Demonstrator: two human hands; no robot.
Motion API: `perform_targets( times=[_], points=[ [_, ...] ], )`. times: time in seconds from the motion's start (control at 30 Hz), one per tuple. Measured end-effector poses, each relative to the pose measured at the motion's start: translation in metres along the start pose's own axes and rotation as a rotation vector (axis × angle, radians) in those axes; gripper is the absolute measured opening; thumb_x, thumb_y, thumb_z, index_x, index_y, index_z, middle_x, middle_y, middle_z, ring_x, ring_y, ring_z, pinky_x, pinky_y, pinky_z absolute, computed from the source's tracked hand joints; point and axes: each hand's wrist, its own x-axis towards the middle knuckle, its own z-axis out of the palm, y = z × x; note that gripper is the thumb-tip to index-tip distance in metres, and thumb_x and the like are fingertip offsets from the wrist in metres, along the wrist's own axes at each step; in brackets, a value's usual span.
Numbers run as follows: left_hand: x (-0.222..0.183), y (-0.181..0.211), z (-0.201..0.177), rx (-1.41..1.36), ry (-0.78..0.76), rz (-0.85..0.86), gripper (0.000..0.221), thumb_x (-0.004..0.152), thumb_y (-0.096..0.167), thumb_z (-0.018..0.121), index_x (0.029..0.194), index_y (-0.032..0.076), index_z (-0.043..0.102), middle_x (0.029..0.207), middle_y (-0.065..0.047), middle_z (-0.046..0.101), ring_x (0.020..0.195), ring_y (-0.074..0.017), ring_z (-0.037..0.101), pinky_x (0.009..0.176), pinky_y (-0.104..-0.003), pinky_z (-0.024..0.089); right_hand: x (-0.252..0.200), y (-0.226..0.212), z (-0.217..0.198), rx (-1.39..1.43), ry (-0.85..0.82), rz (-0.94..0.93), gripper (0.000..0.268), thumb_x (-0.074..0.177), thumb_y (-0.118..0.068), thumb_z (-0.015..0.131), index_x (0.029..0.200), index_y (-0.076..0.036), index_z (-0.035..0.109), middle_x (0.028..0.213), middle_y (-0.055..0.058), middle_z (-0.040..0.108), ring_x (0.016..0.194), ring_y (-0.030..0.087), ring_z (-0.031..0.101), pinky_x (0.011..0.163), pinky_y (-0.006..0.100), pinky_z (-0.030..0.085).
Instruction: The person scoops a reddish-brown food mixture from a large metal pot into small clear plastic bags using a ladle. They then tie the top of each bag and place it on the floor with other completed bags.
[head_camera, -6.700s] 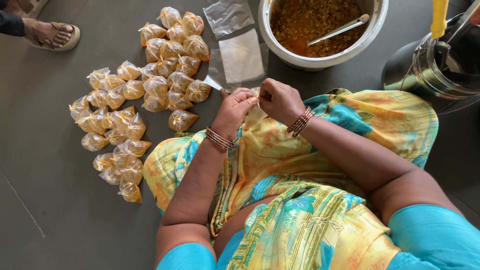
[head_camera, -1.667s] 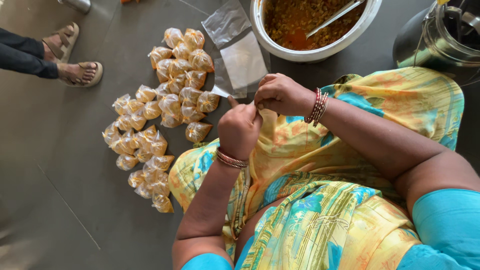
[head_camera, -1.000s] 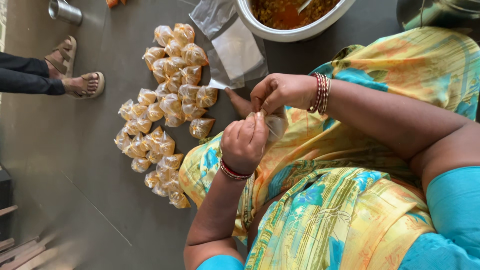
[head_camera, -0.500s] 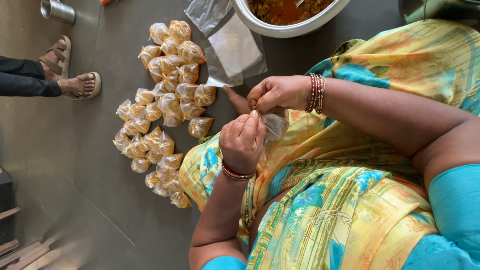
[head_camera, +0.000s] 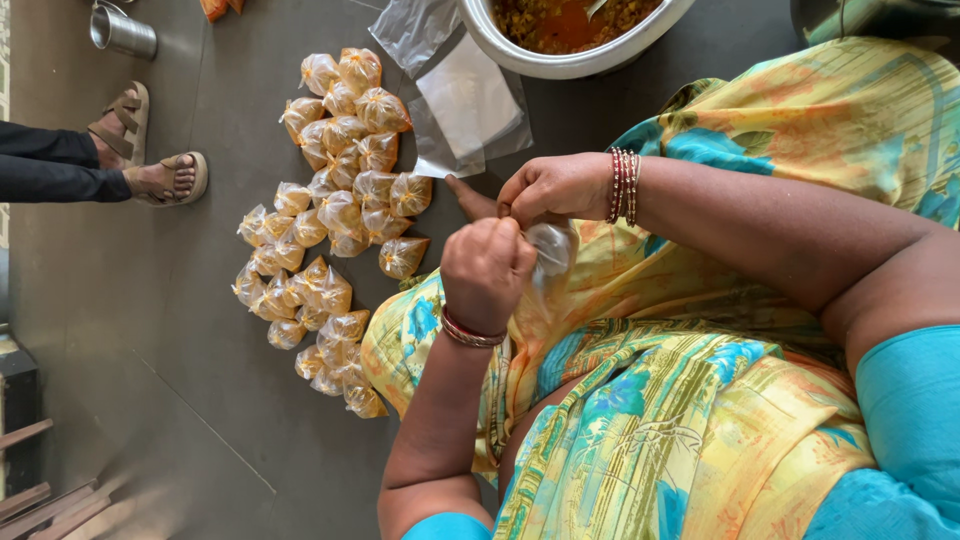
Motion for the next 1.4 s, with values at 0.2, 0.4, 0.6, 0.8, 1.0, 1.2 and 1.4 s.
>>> perform_targets(
  times=[0.2, 0.4, 0.6, 0.8, 1.0, 1.2, 1.4],
  points=[
    [-0.015, -0.024, 0.013, -0.700, -0.105, -0.635, 0.008, 0.094, 0.007, 0.066, 0.098, 0.000, 0.068, 0.083, -0.002, 0.062, 0.074, -0.0139, 0.055, 0.068, -0.028, 0.049, -0.012, -0.018, 0.016, -0.786, 0.475, -0.394, 0.013, 0.084, -0.010, 0.070, 0.094, -0.003, 0.074, 0.088, 0.009, 0.073, 0.084, 0.022, 0.069, 0.076, 0.034, 0.055],
    [-0.024, -0.046, 0.018, -1.288, 0.000, -1.114, 0.010, 0.095, 0.008, 0.066, 0.097, -0.001, 0.069, 0.071, 0.002, 0.059, 0.059, -0.0062, 0.048, 0.056, -0.024, 0.043, -0.038, -0.023, 0.055, -1.291, 0.582, -0.869, 0.004, 0.084, -0.009, 0.072, 0.085, -0.006, 0.069, 0.080, 0.010, 0.068, 0.081, 0.030, 0.066, 0.085, 0.043, 0.052],
    [-0.024, -0.043, 0.026, -1.411, 0.129, -1.148, 0.009, 0.094, 0.006, 0.067, 0.099, -0.001, 0.071, 0.074, 0.001, 0.063, 0.059, -0.0071, 0.051, 0.056, -0.023, 0.043, -0.039, -0.022, 0.070, -1.387, 0.668, -0.794, 0.007, 0.079, -0.013, 0.072, 0.084, -0.007, 0.070, 0.082, 0.009, 0.069, 0.091, 0.032, 0.067, 0.083, 0.045, 0.049],
    [-0.029, -0.035, 0.035, -1.255, 0.097, -1.049, 0.012, 0.097, 0.005, 0.070, 0.105, -0.003, 0.072, 0.082, -0.002, 0.068, 0.069, -0.0062, 0.058, 0.062, -0.022, 0.047, -0.034, -0.015, 0.066, -1.450, 0.709, -0.737, 0.009, 0.081, -0.015, 0.073, 0.078, -0.008, 0.067, 0.080, 0.007, 0.068, 0.095, 0.029, 0.066, 0.085, 0.046, 0.048],
    [-0.036, -0.035, 0.035, -1.235, 0.001, -0.973, 0.017, 0.098, 0.006, 0.067, 0.110, -0.005, 0.072, 0.092, -0.007, 0.075, 0.076, -0.0090, 0.069, 0.070, -0.023, 0.058, -0.030, -0.014, 0.049, -1.421, 0.589, -0.830, 0.021, 0.076, -0.012, 0.075, 0.068, -0.009, 0.055, 0.079, 0.006, 0.065, 0.095, 0.028, 0.065, 0.083, 0.045, 0.047],
    [-0.029, -0.030, 0.035, -0.912, 0.012, -0.856, 0.009, 0.091, 0.002, 0.071, 0.097, -0.003, 0.076, 0.082, -0.004, 0.073, 0.069, -0.0049, 0.063, 0.062, -0.023, 0.054, -0.021, -0.010, 0.043, -1.400, 0.520, -0.903, 0.018, 0.073, -0.005, 0.072, 0.071, -0.007, 0.054, 0.082, 0.008, 0.064, 0.096, 0.030, 0.065, 0.083, 0.045, 0.047],
    [-0.019, -0.019, 0.029, -0.663, 0.196, -0.645, 0.005, 0.084, 0.001, 0.072, 0.089, 0.001, 0.072, 0.077, -0.007, 0.069, 0.065, -0.0091, 0.062, 0.059, -0.027, 0.052, -0.020, -0.007, 0.045, -1.443, 0.509, -1.067, 0.017, 0.071, 0.003, 0.067, 0.079, -0.004, 0.055, 0.089, 0.011, 0.064, 0.099, 0.033, 0.064, 0.088, 0.044, 0.050]
  ],
)
